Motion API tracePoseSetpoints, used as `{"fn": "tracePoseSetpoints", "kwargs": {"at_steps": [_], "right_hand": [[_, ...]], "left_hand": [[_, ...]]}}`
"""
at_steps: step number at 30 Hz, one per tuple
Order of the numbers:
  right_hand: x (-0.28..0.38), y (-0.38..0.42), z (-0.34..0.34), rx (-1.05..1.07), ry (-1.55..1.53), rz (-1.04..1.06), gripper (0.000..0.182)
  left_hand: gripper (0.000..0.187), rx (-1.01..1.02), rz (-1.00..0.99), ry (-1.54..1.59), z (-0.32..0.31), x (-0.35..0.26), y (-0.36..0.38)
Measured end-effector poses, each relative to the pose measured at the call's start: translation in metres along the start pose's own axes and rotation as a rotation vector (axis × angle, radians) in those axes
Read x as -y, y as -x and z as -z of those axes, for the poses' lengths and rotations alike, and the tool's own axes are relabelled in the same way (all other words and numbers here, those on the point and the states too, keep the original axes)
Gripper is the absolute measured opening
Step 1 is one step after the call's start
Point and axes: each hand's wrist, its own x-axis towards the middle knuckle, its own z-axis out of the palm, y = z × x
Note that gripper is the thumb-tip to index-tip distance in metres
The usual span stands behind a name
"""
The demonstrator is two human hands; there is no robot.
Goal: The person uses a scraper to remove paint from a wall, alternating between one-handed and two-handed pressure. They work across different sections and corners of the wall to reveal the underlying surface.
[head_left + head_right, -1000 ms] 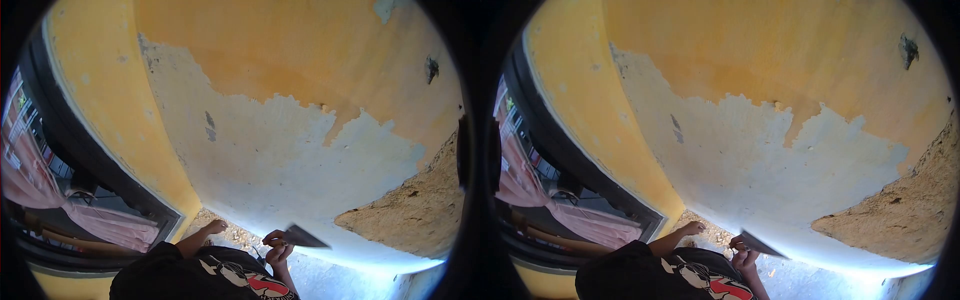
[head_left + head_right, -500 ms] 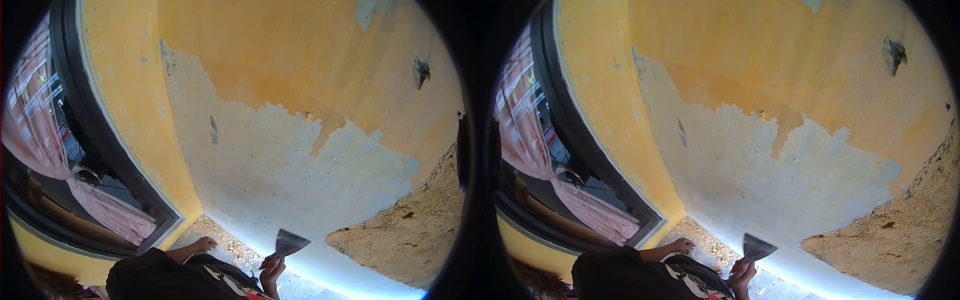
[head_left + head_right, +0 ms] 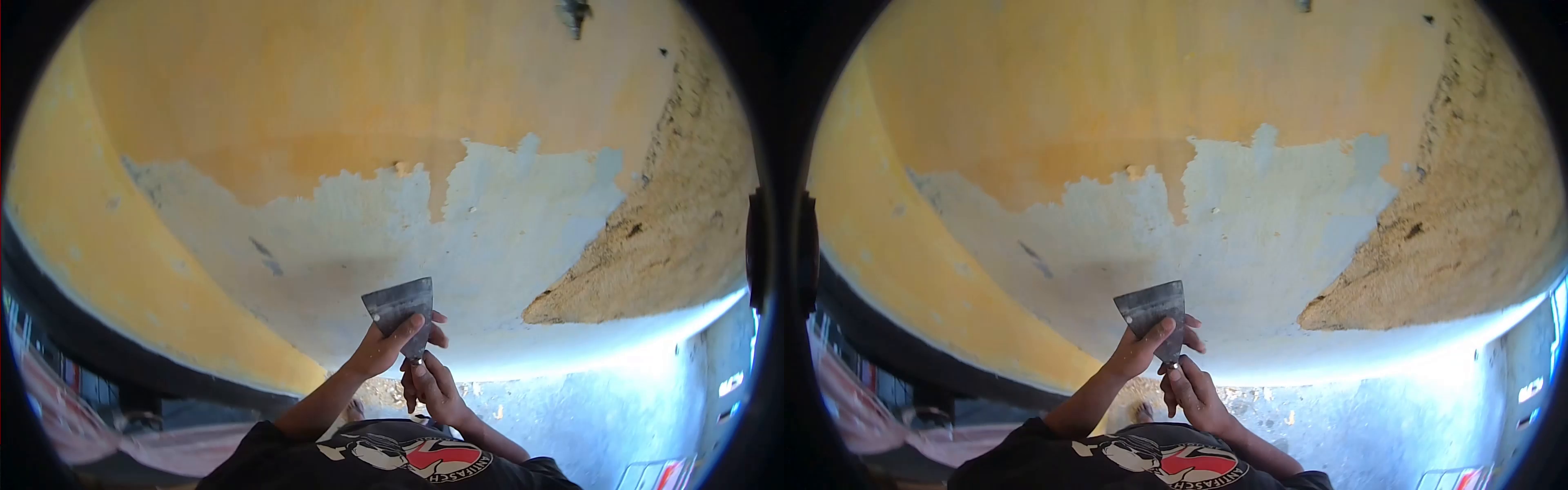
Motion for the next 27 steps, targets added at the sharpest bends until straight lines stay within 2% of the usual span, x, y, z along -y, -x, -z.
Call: {"fn": "tracePoseSetpoints", "kwargs": {"at_steps": [2,3,5,7,9,13,15,22,25,27], "right_hand": [[0.011,-0.009,-0.017,0.047,-0.282,-0.093,0.035],[0.013,-0.014,-0.021,0.019,-0.290,-0.070,0.035],[0.015,-0.020,-0.029,0.128,-0.406,-0.073,0.039],[0.014,-0.025,-0.037,0.086,-0.407,-0.036,0.042],[0.015,-0.030,-0.041,0.037,-0.274,0.041,0.044],[0.018,-0.037,-0.054,-0.080,-0.374,0.036,0.036],[0.012,-0.039,-0.055,-0.114,-0.402,0.059,0.035],[0.055,-0.041,-0.054,-0.133,-0.400,-0.005,0.033],[0.035,-0.035,-0.060,-0.179,-0.436,0.023,0.035],[0.024,-0.030,-0.051,-0.185,-0.395,0.014,0.035]], "left_hand": [[0.047,-0.040,0.073,0.022,0.005,-0.025,-0.003],[0.047,-0.008,0.085,0.010,0.008,-0.035,-0.007],[0.043,-0.016,0.060,0.088,0.014,-0.047,-0.016],[0.042,-0.012,0.048,0.065,0.016,-0.053,-0.028],[0.047,-0.027,-0.006,0.039,0.013,-0.060,-0.036],[0.044,0.026,0.018,0.054,0.017,-0.060,-0.044],[0.042,-0.097,-0.040,0.060,0.010,-0.061,-0.043],[0.041,-0.028,-0.040,0.067,0.006,-0.083,-0.054],[0.039,0.017,0.016,0.127,0.004,-0.075,-0.047],[0.037,-0.167,-0.052,0.106,-0.003,-0.056,-0.039]]}}
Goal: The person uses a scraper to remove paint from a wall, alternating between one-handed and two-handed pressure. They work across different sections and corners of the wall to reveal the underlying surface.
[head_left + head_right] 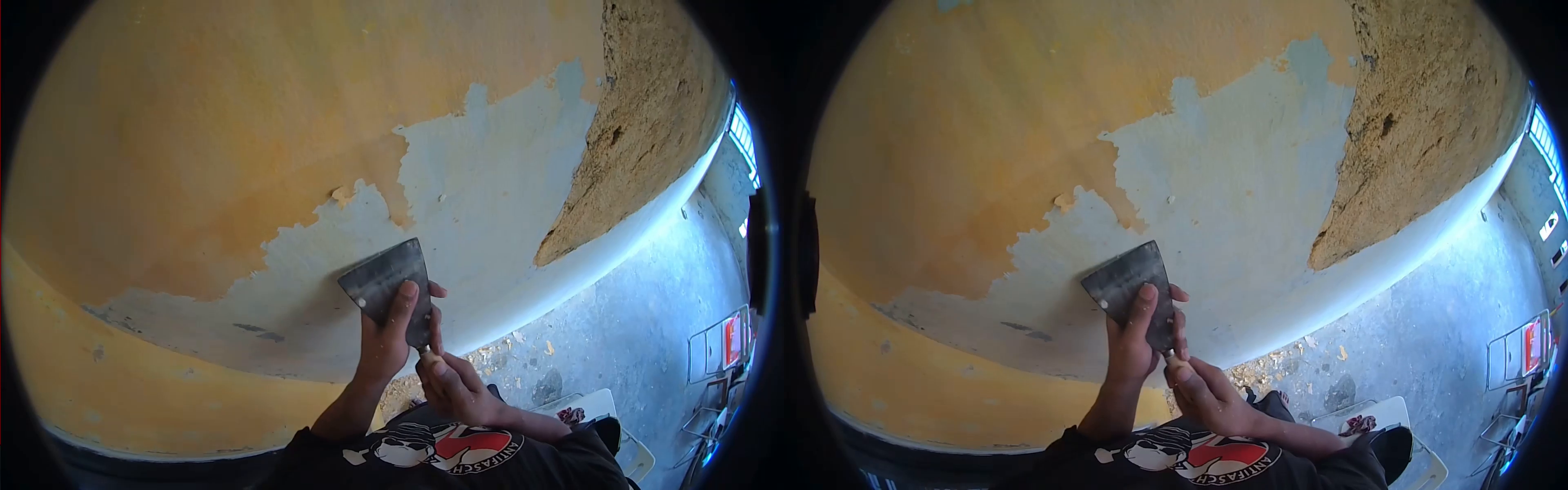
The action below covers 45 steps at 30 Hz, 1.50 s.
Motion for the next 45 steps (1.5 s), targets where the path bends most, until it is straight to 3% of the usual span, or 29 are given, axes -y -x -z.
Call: {"fn": "tracePoseSetpoints", "kwargs": {"at_steps": [5,8,14,17,20,21,25,28,31,34,38,41,45], "right_hand": [[0.031,-0.006,-0.009,0.031,0.013,-0.063,0.036],[0.037,-0.001,-0.006,0.054,0.043,-0.085,0.036],[0.026,-0.003,0.005,0.041,0.048,-0.095,0.037],[0.059,-0.017,-0.010,0.086,0.129,-0.053,0.035],[0.060,-0.010,-0.016,0.051,0.104,-0.075,0.037],[0.049,-0.005,-0.012,0.054,0.104,-0.071,0.037],[0.026,-0.003,0.003,0.031,0.078,-0.073,0.036],[0.047,-0.012,-0.009,0.036,0.074,-0.087,0.035],[0.066,-0.021,-0.020,0.108,0.088,-0.001,0.033],[0.054,-0.009,-0.019,0.051,0.079,-0.056,0.034],[0.061,-0.004,-0.016,0.067,0.002,-0.143,0.035],[0.090,-0.018,-0.029,0.097,0.066,-0.039,0.035],[0.093,-0.003,-0.026,0.087,0.058,-0.090,0.035]], "left_hand": [[0.036,0.092,0.064,0.040,-0.004,-0.021,-0.015],[0.036,0.028,-0.041,0.038,-0.015,-0.021,-0.010],[0.036,-0.093,-0.047,0.000,-0.020,-0.010,-0.010],[0.035,0.087,-0.063,0.024,-0.013,-0.037,-0.024],[0.035,0.074,-0.036,0.053,-0.015,-0.040,-0.017],[0.037,-0.029,-0.091,0.010,-0.023,-0.032,-0.011],[0.037,-0.110,-0.060,-0.038,-0.014,-0.004,-0.004],[0.038,-0.012,-0.063,-0.033,-0.016,-0.030,-0.016],[0.039,-0.061,-0.107,-0.057,-0.036,-0.057,-0.021],[0.037,-0.024,-0.089,-0.029,-0.029,-0.046,-0.014],[0.042,-0.200,-0.124,-0.064,-0.045,-0.043,-0.013],[0.047,0.025,-0.124,-0.091,-0.043,-0.068,-0.029],[0.041,-0.080,-0.100,-0.001,-0.051,-0.058,-0.016]]}}
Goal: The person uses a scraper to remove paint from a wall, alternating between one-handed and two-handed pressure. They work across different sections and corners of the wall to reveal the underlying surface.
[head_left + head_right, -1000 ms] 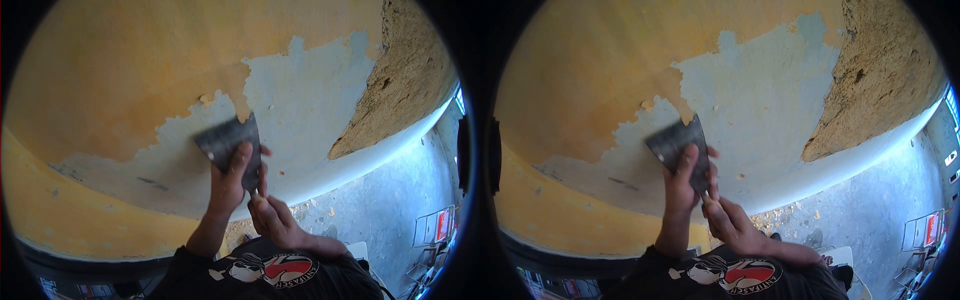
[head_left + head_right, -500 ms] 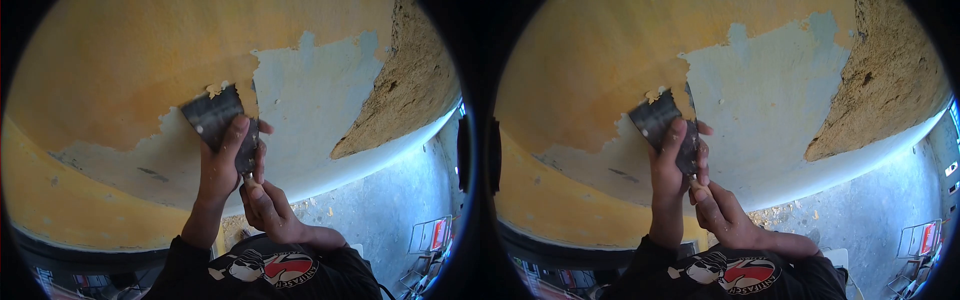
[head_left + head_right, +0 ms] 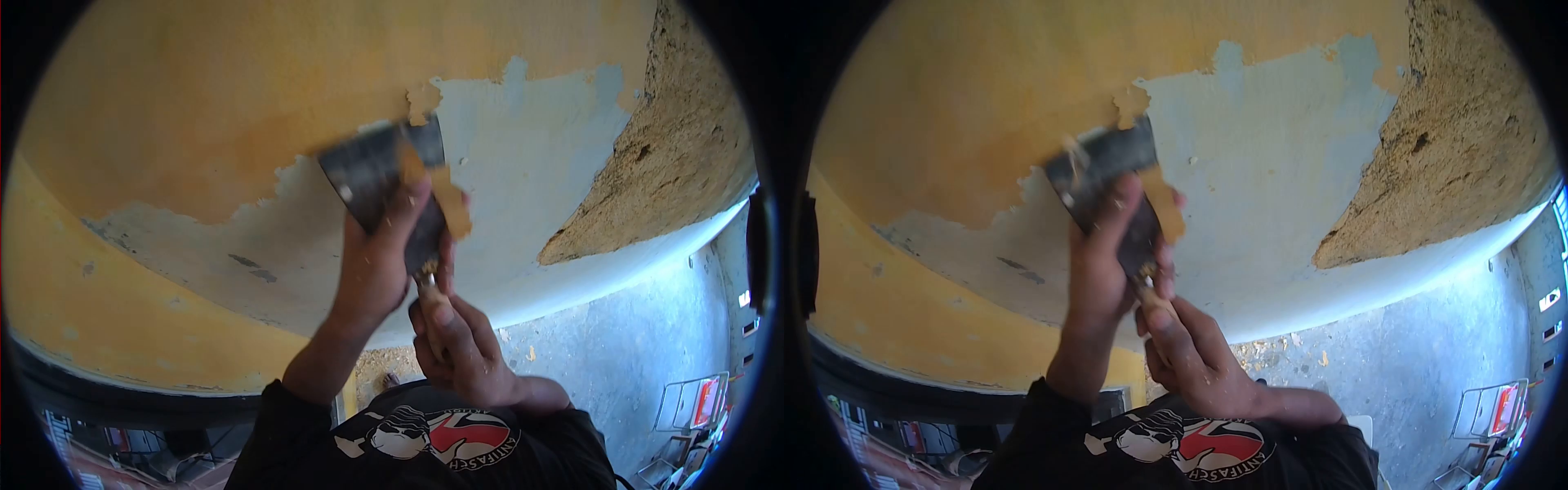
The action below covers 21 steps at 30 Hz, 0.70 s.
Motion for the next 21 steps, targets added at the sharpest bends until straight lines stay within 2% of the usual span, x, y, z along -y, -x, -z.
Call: {"fn": "tracePoseSetpoints", "kwargs": {"at_steps": [3,4,5,7,11,13,15,19,21], "right_hand": [[-0.003,0.002,0.005,-0.011,0.015,-0.062,0.035],[0.000,-0.001,-0.001,-0.052,0.036,-0.034,0.036],[0.004,-0.003,-0.005,-0.097,0.054,-0.012,0.036],[0.002,-0.003,-0.001,-0.021,0.031,0.013,0.036],[0.002,-0.004,0.011,-0.016,0.090,0.026,0.036],[0.004,-0.006,0.013,0.001,0.108,-0.004,0.036],[0.018,-0.016,0.002,-0.028,0.177,0.096,0.040],[-0.001,0.001,0.004,-0.046,0.179,0.077,0.040],[0.003,-0.004,0.006,-0.036,0.176,0.070,0.040]], "left_hand": [[0.037,-0.063,-0.061,0.004,-0.007,0.009,-0.001],[0.037,0.011,-0.042,0.027,-0.002,0.006,-0.002],[0.037,0.000,-0.029,0.029,0.001,0.001,-0.005],[0.035,0.071,-0.010,-0.062,0.002,-0.008,-0.010],[0.036,-0.041,-0.115,0.003,-0.011,0.004,-0.002],[0.036,-0.016,-0.130,0.004,-0.007,-0.002,-0.012],[0.034,0.145,-0.042,-0.080,0.001,-0.019,-0.021],[0.032,0.079,-0.080,0.069,-0.001,0.002,-0.003],[0.032,0.037,-0.115,0.036,-0.006,0.001,-0.008]]}}
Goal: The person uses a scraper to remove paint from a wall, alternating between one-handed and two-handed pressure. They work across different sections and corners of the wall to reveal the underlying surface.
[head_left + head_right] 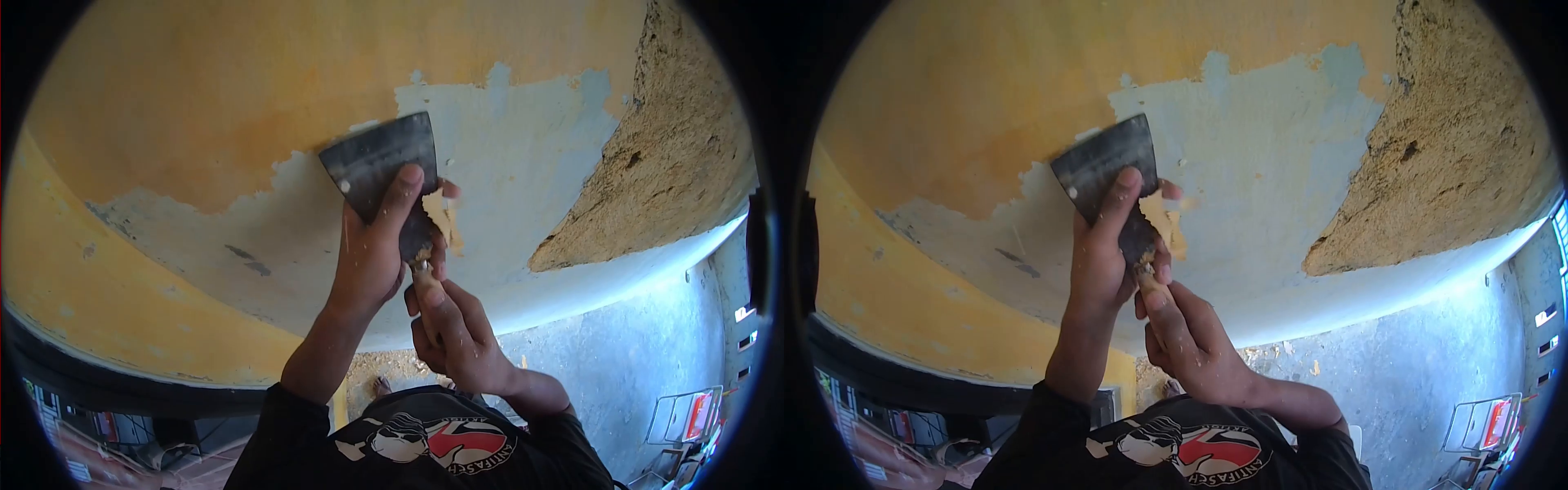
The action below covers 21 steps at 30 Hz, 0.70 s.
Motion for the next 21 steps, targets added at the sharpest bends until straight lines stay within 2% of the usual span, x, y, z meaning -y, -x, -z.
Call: {"fn": "tracePoseSetpoints", "kwargs": {"at_steps": [2,3,4,6,8,10,11,13,14,16,18,20,21], "right_hand": [[0.015,-0.007,-0.001,-0.026,-0.077,0.010,0.037],[0.025,-0.011,0.005,0.063,-0.037,0.009,0.036],[0.027,-0.009,0.002,0.063,-0.035,-0.002,0.036],[0.031,-0.010,-0.006,0.037,-0.029,0.036,0.035],[0.011,0.003,-0.005,0.024,-0.057,-0.034,0.034],[-0.010,0.010,0.004,0.062,-0.076,-0.091,0.035],[-0.008,0.003,0.000,0.063,-0.054,-0.068,0.037],[0.005,-0.003,-0.010,0.045,-0.072,-0.058,0.037],[0.015,-0.011,-0.014,0.029,-0.083,-0.035,0.037],[0.020,-0.015,-0.012,0.083,-0.040,-0.012,0.037],[0.022,-0.013,-0.017,0.096,0.041,0.056,0.036],[-0.005,0.000,-0.023,0.025,-0.063,0.013,0.035],[-0.021,0.006,-0.017,0.032,-0.062,-0.033,0.035]], "left_hand": [[0.032,0.003,0.047,-0.020,0.001,-0.008,-0.009],[0.033,0.116,0.049,0.018,0.002,-0.017,-0.018],[0.033,0.107,0.052,0.025,-0.002,-0.021,-0.016],[0.048,0.024,0.012,-0.128,-0.011,-0.028,-0.015],[0.046,0.016,0.004,-0.102,-0.003,-0.006,0.002],[0.045,-0.165,0.011,-0.067,-0.003,0.009,0.014],[0.045,-0.156,-0.004,-0.066,-0.001,0.004,0.007],[0.037,0.021,0.026,0.010,0.012,-0.006,0.002],[0.037,0.011,0.031,0.013,0.014,-0.016,-0.004],[0.037,0.110,0.064,-0.101,0.011,-0.041,-0.015],[0.036,0.131,0.051,-0.093,0.014,-0.037,-0.008],[0.037,0.008,0.140,-0.010,0.024,-0.012,0.010],[0.037,0.025,0.122,-0.011,0.022,-0.003,0.015]]}}
